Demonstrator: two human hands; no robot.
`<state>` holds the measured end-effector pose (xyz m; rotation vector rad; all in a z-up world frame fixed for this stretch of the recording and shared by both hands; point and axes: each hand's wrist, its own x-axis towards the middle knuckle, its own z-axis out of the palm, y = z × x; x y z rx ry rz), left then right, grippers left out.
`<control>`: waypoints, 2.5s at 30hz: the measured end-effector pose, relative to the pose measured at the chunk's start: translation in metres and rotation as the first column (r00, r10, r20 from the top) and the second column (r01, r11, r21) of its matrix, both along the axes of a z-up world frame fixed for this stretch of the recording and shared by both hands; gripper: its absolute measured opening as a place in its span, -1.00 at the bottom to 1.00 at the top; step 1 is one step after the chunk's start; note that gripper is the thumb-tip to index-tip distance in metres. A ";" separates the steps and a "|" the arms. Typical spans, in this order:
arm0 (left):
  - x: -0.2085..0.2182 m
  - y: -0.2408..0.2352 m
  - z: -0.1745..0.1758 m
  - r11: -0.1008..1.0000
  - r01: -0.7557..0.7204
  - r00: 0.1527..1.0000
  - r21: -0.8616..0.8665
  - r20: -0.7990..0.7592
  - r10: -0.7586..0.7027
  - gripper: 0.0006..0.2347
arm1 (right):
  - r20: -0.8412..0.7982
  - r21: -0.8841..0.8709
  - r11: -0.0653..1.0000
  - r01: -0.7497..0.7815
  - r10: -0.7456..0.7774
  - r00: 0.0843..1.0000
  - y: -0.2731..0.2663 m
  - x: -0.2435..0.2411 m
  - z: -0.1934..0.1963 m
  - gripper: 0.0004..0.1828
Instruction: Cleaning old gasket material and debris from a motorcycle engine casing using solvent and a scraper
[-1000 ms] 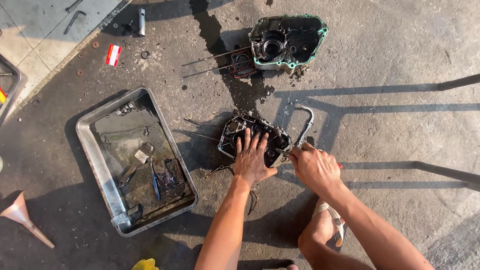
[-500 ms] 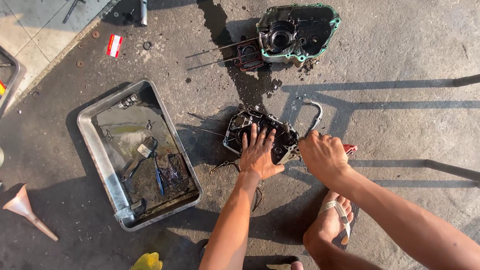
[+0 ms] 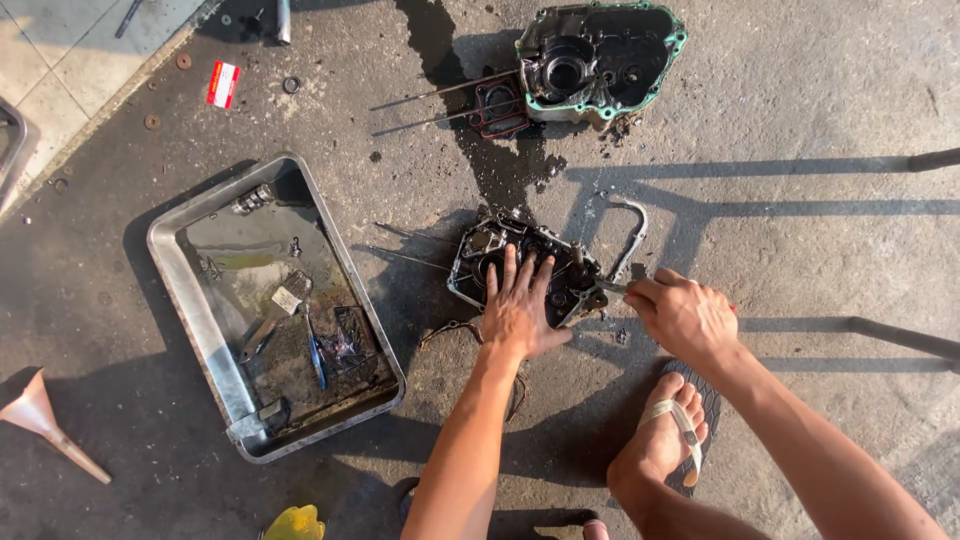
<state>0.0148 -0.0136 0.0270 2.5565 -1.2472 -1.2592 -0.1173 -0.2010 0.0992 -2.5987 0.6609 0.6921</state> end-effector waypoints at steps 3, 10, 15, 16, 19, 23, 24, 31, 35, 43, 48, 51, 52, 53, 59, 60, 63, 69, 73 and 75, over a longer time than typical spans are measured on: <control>0.002 0.000 0.005 1.000 0.005 1.000 0.025 -0.015 -0.005 -0.06 | -0.080 -0.002 1.000 -0.013 0.013 0.997 0.007 -0.010 -0.013 -0.72; -0.003 0.002 0.003 1.000 -0.006 1.000 0.024 -0.017 0.006 -0.06 | -0.086 -0.066 0.996 -0.055 0.049 0.995 0.009 -0.009 0.003 -0.70; -0.001 0.001 -0.001 1.000 0.009 1.000 0.006 0.008 -0.009 -0.06 | -0.024 0.002 1.000 0.024 -0.024 0.999 0.003 -0.017 -0.012 -0.70; -0.001 0.002 0.002 1.000 0.007 1.000 0.007 0.011 -0.007 -0.06 | -0.020 0.004 1.000 0.021 -0.021 1.000 0.006 -0.018 -0.010 -0.70; -0.001 -0.001 0.002 1.000 0.007 1.000 0.030 -0.019 -0.007 -0.06 | -0.043 0.027 0.999 0.045 -0.044 0.998 0.006 -0.016 -0.005 -0.72; -0.001 0.001 -0.004 1.000 -0.020 1.000 -0.021 -0.004 0.020 -0.06 | -0.017 -0.008 1.000 0.030 -0.030 0.999 0.009 -0.014 -0.007 -0.75; -0.001 0.001 -0.005 0.999 -0.029 0.999 -0.021 -0.018 0.029 -0.06 | -0.029 0.019 0.999 0.027 -0.026 0.999 0.012 -0.017 -0.008 -0.74; -0.003 -0.002 -0.004 1.000 -0.014 1.000 -0.008 0.017 0.014 -0.05 | 0.098 0.003 0.999 0.042 -0.042 0.994 -0.003 -0.029 -0.036 -0.77; -0.002 -0.002 -0.006 1.000 -0.009 1.000 0.019 0.004 0.008 -0.05 | 0.112 -0.003 0.999 0.051 -0.051 0.992 -0.004 -0.020 -0.033 -0.77; -0.001 -0.003 -0.001 1.000 -0.011 1.000 0.024 0.005 0.011 -0.07 | 0.119 0.057 0.997 0.043 -0.049 0.992 -0.009 -0.018 -0.049 -0.77; -0.003 -0.001 -0.005 1.000 -0.007 1.000 0.024 0.020 0.007 -0.07 | 0.133 -0.022 1.000 0.011 -0.008 0.991 -0.026 -0.005 -0.054 -0.77; -0.007 0.000 0.000 0.999 -0.035 0.999 -0.012 -0.021 0.035 -0.08 | -0.009 0.036 0.999 -0.034 0.035 0.999 -0.025 -0.031 -0.075 -0.75; 0.000 -0.002 0.000 1.000 -0.025 1.000 -0.012 -0.018 0.025 -0.08 | -0.006 0.036 0.999 -0.024 0.025 1.000 -0.028 -0.036 -0.074 -0.75; -0.001 -0.002 0.000 1.000 -0.025 1.000 -0.010 -0.018 0.025 -0.08 | 0.019 -0.002 0.997 0.072 -0.072 0.997 -0.030 -0.045 -0.072 -0.77; -0.002 -0.001 0.002 1.000 -0.011 1.000 0.014 -0.010 0.011 -0.06 | 0.158 0.066 0.995 0.080 -0.090 0.983 -0.018 -0.040 -0.055 -0.78; -0.003 -0.001 0.001 1.000 -0.009 1.000 0.021 -0.008 0.009 -0.06 | 0.149 0.089 0.996 0.001 -0.014 0.989 -0.015 -0.033 -0.051 -0.76; -0.001 -0.002 0.002 1.000 -0.020 1.000 0.002 0.022 0.020 -0.08 | 0.140 0.085 0.996 0.015 -0.026 0.990 -0.027 -0.011 -0.055 -0.75; -0.003 0.000 -0.001 0.999 -0.032 0.999 -0.012 0.012 0.032 -0.08 | 0.143 0.118 0.993 0.001 -0.018 0.990 -0.031 -0.009 -0.059 -0.73; -0.002 -0.001 -0.001 1.000 -0.026 0.999 -0.016 0.024 0.026 -0.08 | 0.186 0.118 0.993 -0.020 -0.002 0.982 -0.031 -0.014 -0.063 -0.72; -0.004 0.000 0.004 1.000 -0.030 1.000 -0.001 0.004 0.030 -0.07 | 0.177 0.154 0.985 -0.071 0.043 0.983 -0.028 -0.022 -0.069 -0.72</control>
